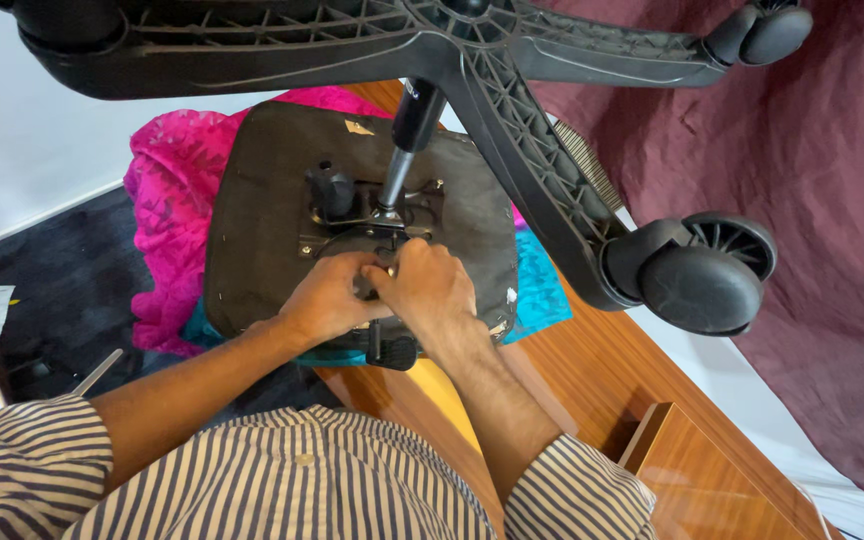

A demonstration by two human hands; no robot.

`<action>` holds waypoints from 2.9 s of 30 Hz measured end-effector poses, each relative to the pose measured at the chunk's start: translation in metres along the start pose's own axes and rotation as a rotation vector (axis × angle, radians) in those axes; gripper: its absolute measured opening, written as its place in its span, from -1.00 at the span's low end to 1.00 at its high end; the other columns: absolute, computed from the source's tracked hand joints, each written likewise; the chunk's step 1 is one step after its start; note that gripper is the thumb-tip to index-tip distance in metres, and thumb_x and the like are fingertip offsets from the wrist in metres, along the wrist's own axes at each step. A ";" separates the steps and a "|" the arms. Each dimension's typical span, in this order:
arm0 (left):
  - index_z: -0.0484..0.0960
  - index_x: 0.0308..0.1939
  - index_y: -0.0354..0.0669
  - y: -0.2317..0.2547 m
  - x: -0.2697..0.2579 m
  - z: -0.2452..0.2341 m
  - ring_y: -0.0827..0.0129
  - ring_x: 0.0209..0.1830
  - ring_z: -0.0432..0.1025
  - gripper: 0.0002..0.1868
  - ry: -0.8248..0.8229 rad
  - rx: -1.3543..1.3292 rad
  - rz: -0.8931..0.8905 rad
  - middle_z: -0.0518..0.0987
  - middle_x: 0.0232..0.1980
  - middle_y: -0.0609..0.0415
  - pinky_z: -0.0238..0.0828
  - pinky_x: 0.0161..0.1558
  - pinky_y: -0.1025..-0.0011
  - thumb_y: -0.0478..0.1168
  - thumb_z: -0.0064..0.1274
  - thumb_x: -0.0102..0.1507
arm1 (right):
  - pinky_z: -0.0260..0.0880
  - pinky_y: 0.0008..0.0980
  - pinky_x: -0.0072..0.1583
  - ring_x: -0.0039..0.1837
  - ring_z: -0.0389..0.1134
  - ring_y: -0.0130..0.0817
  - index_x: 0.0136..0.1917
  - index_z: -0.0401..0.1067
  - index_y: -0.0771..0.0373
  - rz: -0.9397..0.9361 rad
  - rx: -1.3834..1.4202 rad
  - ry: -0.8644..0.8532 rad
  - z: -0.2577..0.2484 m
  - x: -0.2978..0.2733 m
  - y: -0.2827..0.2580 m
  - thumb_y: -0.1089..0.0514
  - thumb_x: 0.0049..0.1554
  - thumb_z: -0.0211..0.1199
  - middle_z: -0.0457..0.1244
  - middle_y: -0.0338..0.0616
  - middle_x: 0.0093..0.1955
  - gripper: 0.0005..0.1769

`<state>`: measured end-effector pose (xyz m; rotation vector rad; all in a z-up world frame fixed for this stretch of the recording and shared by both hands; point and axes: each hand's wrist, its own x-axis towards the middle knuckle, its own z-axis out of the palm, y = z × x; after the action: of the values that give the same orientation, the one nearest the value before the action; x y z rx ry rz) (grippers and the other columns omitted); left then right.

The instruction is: The person uses a hex key to tighten screws on the underside of an office chair base. The chair is upside down on a wooden surface with colorful cloths underneath. The person works on multiple screw locations around the central gas lift column.

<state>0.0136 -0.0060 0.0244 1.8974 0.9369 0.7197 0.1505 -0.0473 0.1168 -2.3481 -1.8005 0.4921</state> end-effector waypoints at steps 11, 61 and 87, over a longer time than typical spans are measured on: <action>0.59 0.06 -0.27 -0.020 -0.004 0.004 0.54 -0.26 0.46 -0.62 -0.162 -0.344 0.052 0.61 -0.22 0.15 0.51 -0.21 0.42 -0.28 0.24 0.18 | 0.48 -0.03 0.09 0.03 0.47 0.15 -0.10 0.61 0.32 -0.145 0.092 0.030 -0.015 -0.002 0.008 -0.04 -0.03 0.45 0.41 0.24 -0.11 -0.62; 0.62 0.06 -0.22 -0.005 -0.010 0.005 0.24 -0.13 0.60 -0.54 -0.059 -0.021 -0.011 0.68 -0.12 0.00 0.51 -0.03 0.33 -0.21 0.31 0.09 | 0.47 -0.12 0.15 0.06 0.48 0.04 -0.05 0.62 0.25 0.007 0.143 -0.051 -0.017 -0.020 0.004 -0.08 0.09 0.41 0.42 0.12 -0.09 -0.65; 0.58 0.17 -0.13 0.000 -0.006 -0.001 0.31 -0.33 0.51 -0.49 -0.131 0.004 -0.084 0.69 -0.18 0.01 0.45 -0.19 0.37 -0.17 0.25 0.14 | 0.48 -0.12 0.10 0.02 0.49 0.05 -0.10 0.62 0.27 -0.151 0.215 0.034 -0.016 -0.015 0.011 -0.04 0.06 0.40 0.44 0.11 -0.12 -0.67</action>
<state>0.0093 -0.0108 0.0239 1.8731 0.9297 0.5374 0.1627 -0.0633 0.1306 -2.0500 -1.7942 0.5881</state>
